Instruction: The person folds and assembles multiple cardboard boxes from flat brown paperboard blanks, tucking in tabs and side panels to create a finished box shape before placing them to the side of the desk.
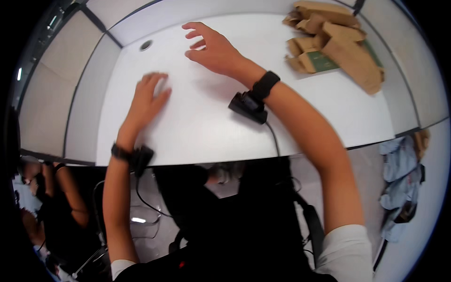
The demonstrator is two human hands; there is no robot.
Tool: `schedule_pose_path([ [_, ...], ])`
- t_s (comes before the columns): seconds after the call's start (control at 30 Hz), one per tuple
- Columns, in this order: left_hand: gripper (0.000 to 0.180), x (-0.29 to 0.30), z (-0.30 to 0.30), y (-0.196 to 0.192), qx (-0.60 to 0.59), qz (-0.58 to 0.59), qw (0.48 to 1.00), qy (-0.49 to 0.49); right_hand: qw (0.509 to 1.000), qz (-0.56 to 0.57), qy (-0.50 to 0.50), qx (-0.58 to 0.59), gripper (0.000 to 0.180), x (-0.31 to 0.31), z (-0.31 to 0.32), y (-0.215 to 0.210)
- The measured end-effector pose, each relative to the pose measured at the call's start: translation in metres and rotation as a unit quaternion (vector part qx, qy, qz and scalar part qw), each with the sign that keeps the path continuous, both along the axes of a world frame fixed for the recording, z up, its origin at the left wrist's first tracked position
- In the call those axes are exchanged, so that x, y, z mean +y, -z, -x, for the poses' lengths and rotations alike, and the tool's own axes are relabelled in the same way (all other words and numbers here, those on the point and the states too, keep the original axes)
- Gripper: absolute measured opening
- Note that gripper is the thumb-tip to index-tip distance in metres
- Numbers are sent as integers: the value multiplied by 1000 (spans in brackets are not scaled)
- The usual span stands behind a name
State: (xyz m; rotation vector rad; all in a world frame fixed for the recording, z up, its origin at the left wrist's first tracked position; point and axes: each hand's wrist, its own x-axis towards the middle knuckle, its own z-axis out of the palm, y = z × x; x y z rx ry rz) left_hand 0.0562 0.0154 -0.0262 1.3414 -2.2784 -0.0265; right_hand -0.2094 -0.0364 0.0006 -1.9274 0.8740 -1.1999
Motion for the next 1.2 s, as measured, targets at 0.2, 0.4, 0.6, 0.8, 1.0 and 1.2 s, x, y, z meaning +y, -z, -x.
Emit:
schedule_pose_path([
  [0.2,30,-113,20,35,66,87,980,-166,879,216,317,285,57,17,135,-22],
  [0.4,33,-109,29,30,103,22,988,-112,648,82,500,569,63,15,287,3],
  [0.6,31,-110,29,37,94,94,983,-125,624,20,527,577,37,0,361,-26],
  [0.8,28,-107,41,35,101,67,981,-152,516,-24,495,699,21,2,392,-71],
  [1.0,29,-108,46,33,90,102,979,-151,643,222,458,573,16,15,254,-183],
  [1.2,35,-97,24,16,474,-79,874,-75,811,524,134,224,34,50,21,-145],
])
